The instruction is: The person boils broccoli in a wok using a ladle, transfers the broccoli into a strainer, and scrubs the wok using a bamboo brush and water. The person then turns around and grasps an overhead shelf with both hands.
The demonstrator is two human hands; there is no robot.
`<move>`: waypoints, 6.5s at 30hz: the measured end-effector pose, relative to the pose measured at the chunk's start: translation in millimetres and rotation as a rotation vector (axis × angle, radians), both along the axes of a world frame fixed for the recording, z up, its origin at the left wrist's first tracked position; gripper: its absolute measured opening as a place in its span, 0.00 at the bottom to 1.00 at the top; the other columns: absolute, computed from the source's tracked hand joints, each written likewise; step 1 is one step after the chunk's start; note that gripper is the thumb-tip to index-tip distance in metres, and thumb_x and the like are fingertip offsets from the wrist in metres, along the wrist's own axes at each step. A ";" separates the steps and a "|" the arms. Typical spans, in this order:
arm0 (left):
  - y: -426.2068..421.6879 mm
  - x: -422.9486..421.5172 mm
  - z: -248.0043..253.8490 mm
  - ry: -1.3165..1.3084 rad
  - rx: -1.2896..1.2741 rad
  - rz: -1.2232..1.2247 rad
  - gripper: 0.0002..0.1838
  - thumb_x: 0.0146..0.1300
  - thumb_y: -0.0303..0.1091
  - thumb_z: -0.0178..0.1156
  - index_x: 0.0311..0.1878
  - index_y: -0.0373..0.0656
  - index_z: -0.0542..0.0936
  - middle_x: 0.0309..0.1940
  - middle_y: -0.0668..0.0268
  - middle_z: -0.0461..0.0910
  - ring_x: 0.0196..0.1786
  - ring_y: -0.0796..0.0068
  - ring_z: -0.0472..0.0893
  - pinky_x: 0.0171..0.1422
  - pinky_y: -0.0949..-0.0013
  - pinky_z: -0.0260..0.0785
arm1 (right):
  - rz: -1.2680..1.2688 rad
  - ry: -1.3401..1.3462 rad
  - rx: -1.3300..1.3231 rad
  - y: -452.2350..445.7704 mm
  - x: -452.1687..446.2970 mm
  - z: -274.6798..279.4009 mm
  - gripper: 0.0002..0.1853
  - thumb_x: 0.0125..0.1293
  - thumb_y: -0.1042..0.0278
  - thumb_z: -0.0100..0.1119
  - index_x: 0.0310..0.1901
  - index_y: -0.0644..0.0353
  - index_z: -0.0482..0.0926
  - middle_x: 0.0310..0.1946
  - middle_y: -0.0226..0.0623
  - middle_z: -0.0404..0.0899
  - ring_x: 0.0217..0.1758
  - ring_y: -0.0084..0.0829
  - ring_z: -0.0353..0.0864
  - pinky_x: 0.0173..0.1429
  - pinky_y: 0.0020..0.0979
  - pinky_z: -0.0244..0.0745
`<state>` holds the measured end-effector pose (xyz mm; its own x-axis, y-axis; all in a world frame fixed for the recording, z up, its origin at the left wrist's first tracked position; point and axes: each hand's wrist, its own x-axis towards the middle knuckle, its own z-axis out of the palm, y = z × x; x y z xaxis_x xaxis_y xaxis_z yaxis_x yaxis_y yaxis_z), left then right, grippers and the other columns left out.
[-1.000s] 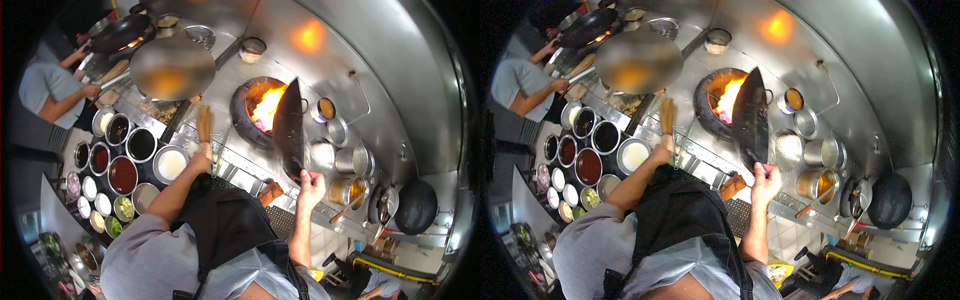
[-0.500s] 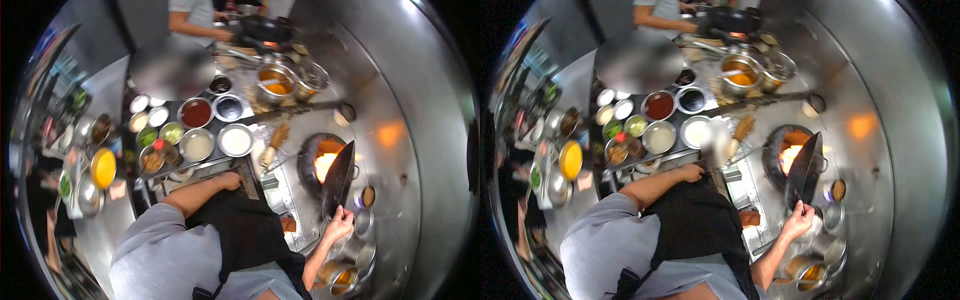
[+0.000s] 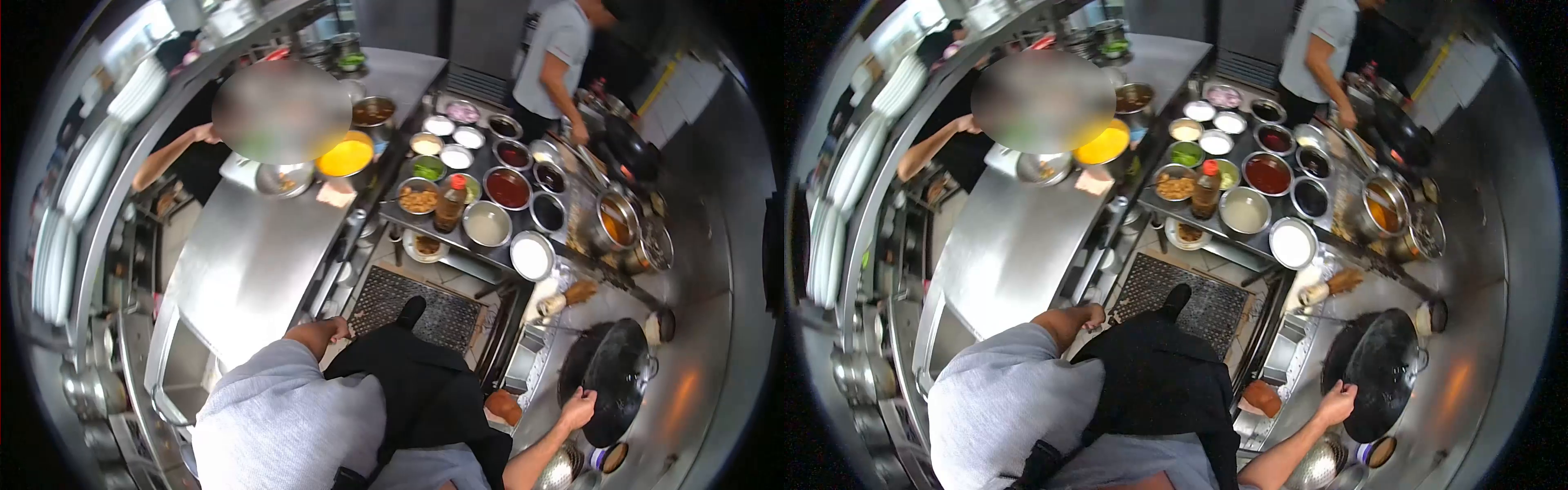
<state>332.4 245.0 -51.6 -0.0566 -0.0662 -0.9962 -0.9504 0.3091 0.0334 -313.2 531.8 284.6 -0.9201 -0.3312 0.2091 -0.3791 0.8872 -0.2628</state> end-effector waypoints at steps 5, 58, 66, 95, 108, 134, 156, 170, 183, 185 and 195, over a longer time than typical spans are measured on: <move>56.9 16.5 12.8 0.137 -0.164 0.168 0.10 0.35 0.26 0.67 0.27 0.45 0.89 0.27 0.57 0.86 0.37 0.62 0.87 0.40 0.55 0.79 | -0.008 -0.029 0.063 -3.9 -30.6 -24.0 0.13 0.66 0.58 0.66 0.39 0.58 0.77 0.36 0.50 0.85 0.39 0.56 0.84 0.42 0.52 0.74; -1.2 -114.1 211.4 0.645 -0.324 -0.282 0.18 0.67 0.42 0.55 0.48 0.39 0.84 0.48 0.56 0.86 0.54 0.55 0.84 0.62 0.59 0.75 | -1.131 -1.124 -2.338 12.2 145.9 -375.3 0.15 0.73 0.50 0.52 0.46 0.53 0.80 0.39 0.32 0.81 0.46 0.36 0.82 0.52 0.45 0.81; -10.6 -135.4 237.5 0.562 -0.290 -0.316 0.18 0.67 0.44 0.55 0.53 0.43 0.83 0.51 0.54 0.84 0.58 0.54 0.82 0.63 0.58 0.74 | -1.129 -1.133 -2.363 16.1 144.1 -373.8 0.14 0.73 0.51 0.52 0.45 0.50 0.79 0.37 0.30 0.80 0.43 0.34 0.81 0.48 0.42 0.79; -27.8 -247.1 207.0 0.790 -0.187 -0.290 0.16 0.69 0.38 0.61 0.54 0.39 0.83 0.43 0.55 0.87 0.47 0.65 0.87 0.55 0.67 0.76 | -1.742 -1.050 -1.456 218.1 358.4 -369.2 0.20 0.74 0.40 0.49 0.47 0.50 0.74 0.29 0.36 0.78 0.31 0.35 0.79 0.37 0.46 0.77; 132.5 -647.8 338.2 1.795 0.035 -0.698 0.18 0.65 0.31 0.59 0.58 0.40 0.80 0.50 0.52 0.81 0.50 0.51 0.81 0.55 0.55 0.74 | -1.298 0.063 -2.050 277.0 278.9 -51.5 0.27 0.69 0.34 0.57 0.52 0.50 0.74 0.36 0.28 0.78 0.33 0.26 0.76 0.36 0.32 0.75; 40.1 -650.9 309.2 1.792 -0.052 -0.636 0.12 0.62 0.26 0.60 0.48 0.43 0.84 0.48 0.57 0.82 0.51 0.52 0.81 0.54 0.56 0.73 | -1.250 -0.141 -0.634 315.6 1.5 -93.5 0.12 0.62 0.71 0.57 0.46 0.66 0.76 0.23 0.41 0.79 0.18 0.32 0.78 0.21 0.37 0.73; 17.4 -589.7 258.4 1.568 -0.120 -0.237 0.11 0.59 0.19 0.55 0.43 0.38 0.83 0.43 0.55 0.82 0.46 0.54 0.83 0.52 0.62 0.75 | -0.951 -0.438 -1.396 346.9 -131.9 46.0 0.05 0.67 0.70 0.53 0.33 0.58 0.74 0.22 0.30 0.76 0.19 0.24 0.73 0.22 0.28 0.68; -30.7 -549.9 235.5 1.507 -0.258 -0.276 0.08 0.59 0.20 0.57 0.40 0.36 0.82 0.41 0.53 0.79 0.43 0.53 0.81 0.47 0.61 0.74 | -1.097 -0.596 -1.710 372.0 -124.2 -74.7 0.07 0.61 0.75 0.52 0.25 0.59 0.71 0.17 0.34 0.72 0.16 0.28 0.72 0.23 0.29 0.72; -48.6 -587.5 215.1 1.438 -0.304 -0.254 0.12 0.58 0.26 0.59 0.46 0.39 0.82 0.44 0.52 0.81 0.49 0.48 0.80 0.55 0.52 0.74 | -0.388 -0.512 -2.607 347.8 -104.8 49.6 0.15 0.67 0.77 0.46 0.51 0.78 0.63 0.26 0.31 0.67 0.24 0.24 0.70 0.27 0.25 0.70; -52.3 -610.1 206.9 1.457 -0.451 -0.386 0.18 0.59 0.29 0.60 0.53 0.39 0.79 0.47 0.50 0.79 0.51 0.45 0.79 0.57 0.51 0.73 | -0.411 -0.512 -2.584 328.3 -117.2 81.1 0.16 0.68 0.76 0.46 0.52 0.79 0.62 0.26 0.31 0.67 0.24 0.24 0.70 0.27 0.24 0.70; -46.3 -682.2 203.4 0.885 -0.482 -0.504 0.52 0.62 0.46 0.65 0.81 0.45 0.44 0.60 0.41 0.69 0.58 0.38 0.78 0.63 0.46 0.72 | -0.603 -0.798 -2.103 289.2 -222.1 85.3 0.04 0.67 0.73 0.50 0.40 0.64 0.69 0.26 0.30 0.72 0.22 0.23 0.73 0.24 0.23 0.68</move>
